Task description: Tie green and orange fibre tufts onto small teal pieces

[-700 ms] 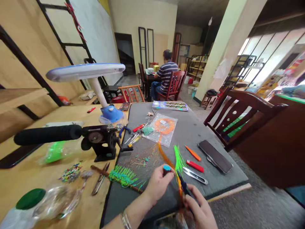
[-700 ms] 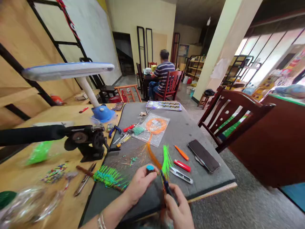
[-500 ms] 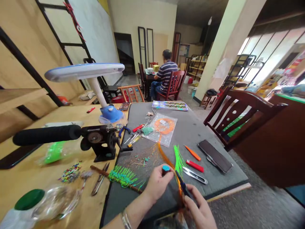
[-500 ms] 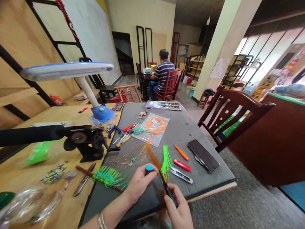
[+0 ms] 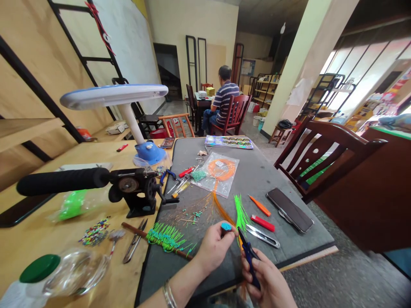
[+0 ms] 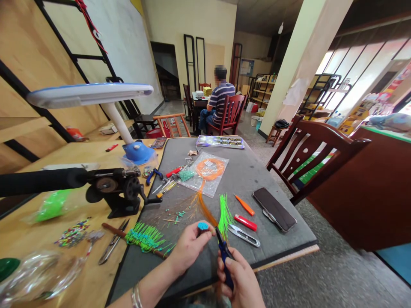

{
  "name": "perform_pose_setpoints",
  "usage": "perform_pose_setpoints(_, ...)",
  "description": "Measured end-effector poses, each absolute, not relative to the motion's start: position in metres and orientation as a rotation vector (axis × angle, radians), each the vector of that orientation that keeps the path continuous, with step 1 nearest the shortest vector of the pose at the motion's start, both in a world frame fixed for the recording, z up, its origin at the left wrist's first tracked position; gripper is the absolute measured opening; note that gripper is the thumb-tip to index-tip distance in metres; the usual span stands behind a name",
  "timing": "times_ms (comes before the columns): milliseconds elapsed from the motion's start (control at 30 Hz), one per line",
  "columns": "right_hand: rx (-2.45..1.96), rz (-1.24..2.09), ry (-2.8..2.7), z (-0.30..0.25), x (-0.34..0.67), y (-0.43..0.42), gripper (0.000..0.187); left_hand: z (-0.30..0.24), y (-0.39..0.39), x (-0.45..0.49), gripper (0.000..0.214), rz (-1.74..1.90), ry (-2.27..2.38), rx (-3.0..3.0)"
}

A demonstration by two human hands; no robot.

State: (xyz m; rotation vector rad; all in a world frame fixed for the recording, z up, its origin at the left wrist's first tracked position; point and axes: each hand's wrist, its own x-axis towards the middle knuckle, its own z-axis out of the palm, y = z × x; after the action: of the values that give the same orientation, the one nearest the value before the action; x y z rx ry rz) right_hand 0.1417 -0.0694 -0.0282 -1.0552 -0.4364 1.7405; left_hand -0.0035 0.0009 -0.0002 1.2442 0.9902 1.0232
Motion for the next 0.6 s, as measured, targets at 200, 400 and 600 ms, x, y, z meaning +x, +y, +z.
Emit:
perform_pose_setpoints(200, -1.123, 1.59, -0.515, -0.0183, 0.1376, -0.0742, 0.041, 0.0042, 0.0006, -0.0038, 0.011, 1.025, 0.983, 1.203)
perform_pose_setpoints(400, -1.129, 1.594, -0.506, -0.0173, 0.1335, -0.077, 0.039, 0.0075, 0.0029, -0.004, 0.011, 1.056, 1.009, 1.327)
perform_pose_setpoints(600, -1.09, 1.696, -0.419, -0.0221, 0.1351, -0.0747, 0.038, 0.0042, 0.0031, -0.0031, 0.01, 1.031, 1.035, 1.375)
